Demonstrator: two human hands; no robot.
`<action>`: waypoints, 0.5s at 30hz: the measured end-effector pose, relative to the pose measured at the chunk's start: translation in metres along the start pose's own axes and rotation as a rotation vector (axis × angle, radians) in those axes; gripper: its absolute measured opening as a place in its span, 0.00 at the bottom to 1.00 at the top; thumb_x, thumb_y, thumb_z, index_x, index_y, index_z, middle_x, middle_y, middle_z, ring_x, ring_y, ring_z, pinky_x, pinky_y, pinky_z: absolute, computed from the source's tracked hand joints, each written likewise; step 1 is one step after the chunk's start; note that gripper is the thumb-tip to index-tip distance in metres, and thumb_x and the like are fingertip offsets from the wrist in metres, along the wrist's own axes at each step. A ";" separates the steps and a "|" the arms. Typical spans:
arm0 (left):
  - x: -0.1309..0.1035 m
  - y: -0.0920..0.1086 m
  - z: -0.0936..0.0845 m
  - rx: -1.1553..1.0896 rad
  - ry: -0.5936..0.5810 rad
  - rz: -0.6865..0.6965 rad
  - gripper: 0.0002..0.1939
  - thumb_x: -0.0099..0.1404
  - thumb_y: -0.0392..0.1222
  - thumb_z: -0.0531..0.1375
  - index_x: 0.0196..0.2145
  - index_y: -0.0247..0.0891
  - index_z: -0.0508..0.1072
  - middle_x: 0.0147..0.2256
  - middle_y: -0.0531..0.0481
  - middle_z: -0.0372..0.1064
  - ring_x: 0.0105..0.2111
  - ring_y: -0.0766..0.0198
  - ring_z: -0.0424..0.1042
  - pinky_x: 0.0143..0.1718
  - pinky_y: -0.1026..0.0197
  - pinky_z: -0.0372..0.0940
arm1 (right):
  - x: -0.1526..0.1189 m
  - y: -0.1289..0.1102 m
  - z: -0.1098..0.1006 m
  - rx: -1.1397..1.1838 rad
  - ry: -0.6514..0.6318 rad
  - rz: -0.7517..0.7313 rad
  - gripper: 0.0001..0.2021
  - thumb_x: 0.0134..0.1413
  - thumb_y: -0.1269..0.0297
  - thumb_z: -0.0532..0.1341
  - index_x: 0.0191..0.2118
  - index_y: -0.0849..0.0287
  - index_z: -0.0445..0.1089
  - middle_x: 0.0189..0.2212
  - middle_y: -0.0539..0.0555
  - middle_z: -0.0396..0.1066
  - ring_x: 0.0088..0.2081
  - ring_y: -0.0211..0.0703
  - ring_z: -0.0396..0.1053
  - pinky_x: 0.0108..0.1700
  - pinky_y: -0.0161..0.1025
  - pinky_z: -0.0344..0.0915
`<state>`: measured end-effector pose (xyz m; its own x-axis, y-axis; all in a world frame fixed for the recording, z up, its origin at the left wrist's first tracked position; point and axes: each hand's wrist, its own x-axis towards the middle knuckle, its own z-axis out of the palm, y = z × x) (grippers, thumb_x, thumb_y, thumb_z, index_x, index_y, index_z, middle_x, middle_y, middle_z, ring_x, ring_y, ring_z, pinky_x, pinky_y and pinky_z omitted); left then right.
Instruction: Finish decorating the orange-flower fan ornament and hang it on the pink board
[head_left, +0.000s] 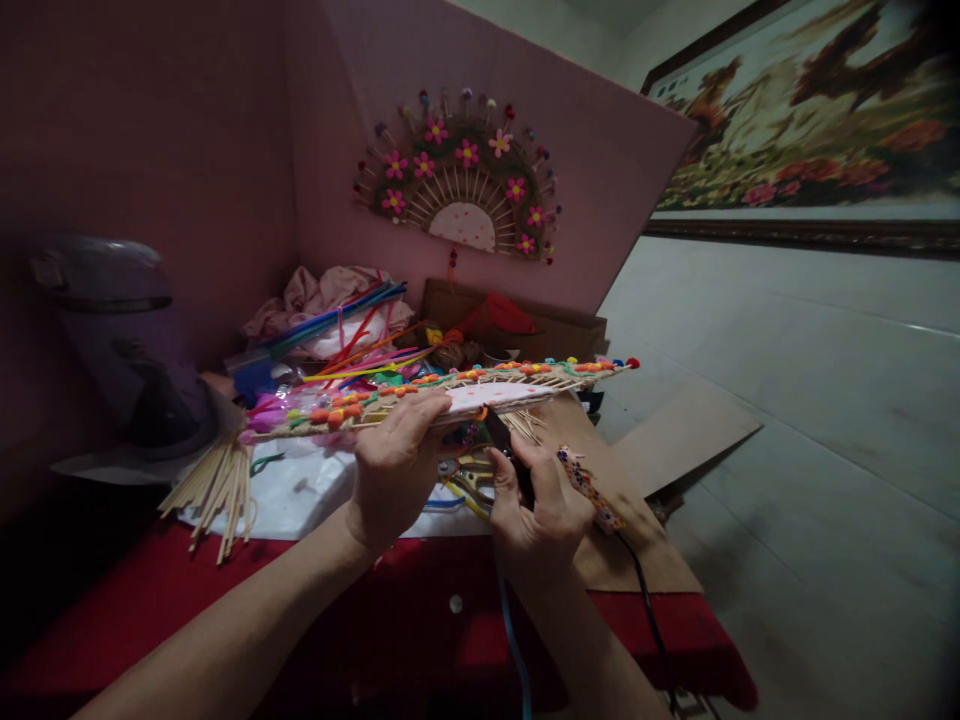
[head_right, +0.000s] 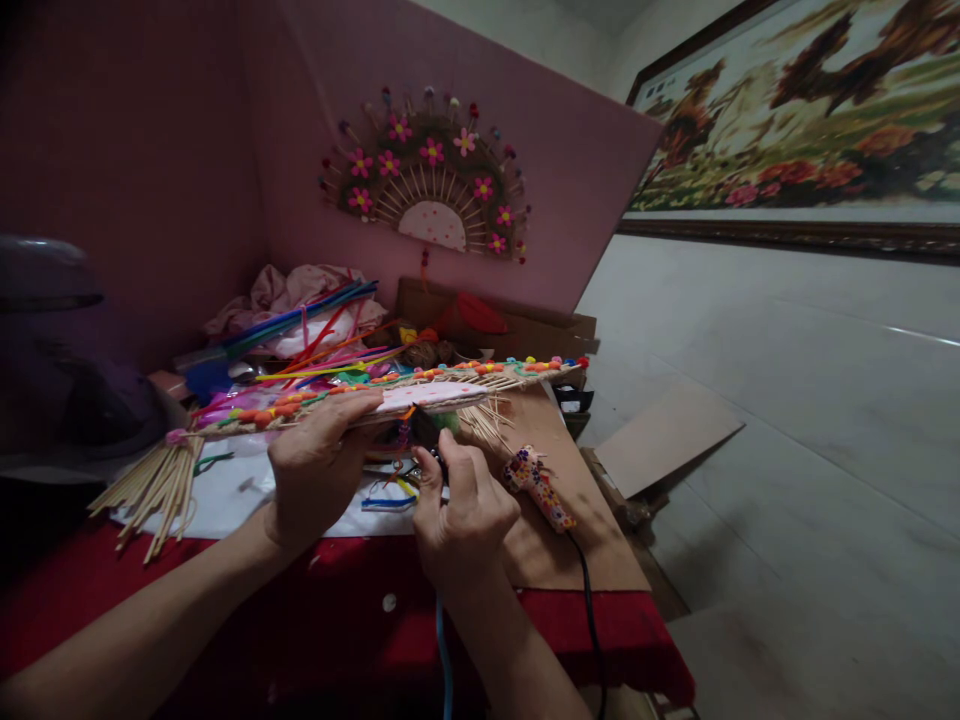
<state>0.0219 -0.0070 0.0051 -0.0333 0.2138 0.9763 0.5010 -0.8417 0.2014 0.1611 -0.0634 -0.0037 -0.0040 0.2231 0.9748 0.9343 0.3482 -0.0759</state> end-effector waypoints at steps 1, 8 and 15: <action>0.000 0.000 0.000 0.002 0.003 0.003 0.09 0.62 0.29 0.59 0.40 0.36 0.73 0.37 0.48 0.77 0.39 0.65 0.76 0.42 0.62 0.71 | 0.000 0.000 0.000 0.001 0.003 0.000 0.08 0.55 0.70 0.63 0.42 0.64 0.70 0.29 0.55 0.76 0.28 0.39 0.74 0.30 0.32 0.68; -0.001 -0.001 0.001 0.001 0.009 0.000 0.10 0.61 0.29 0.59 0.40 0.37 0.73 0.37 0.48 0.77 0.38 0.64 0.76 0.41 0.62 0.71 | 0.000 -0.001 0.000 -0.003 0.004 0.007 0.07 0.57 0.69 0.62 0.41 0.63 0.70 0.27 0.53 0.75 0.27 0.36 0.73 0.29 0.31 0.67; 0.000 0.000 0.000 0.012 0.008 -0.022 0.08 0.63 0.30 0.58 0.39 0.36 0.74 0.37 0.47 0.77 0.38 0.64 0.76 0.41 0.61 0.72 | -0.006 0.000 -0.002 0.000 0.095 0.107 0.12 0.56 0.64 0.63 0.45 0.62 0.69 0.29 0.53 0.74 0.28 0.38 0.73 0.30 0.32 0.70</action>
<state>0.0219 -0.0074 0.0053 -0.0512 0.2287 0.9721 0.5106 -0.8306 0.2223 0.1614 -0.0662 -0.0091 0.1296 0.1723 0.9765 0.9276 0.3269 -0.1808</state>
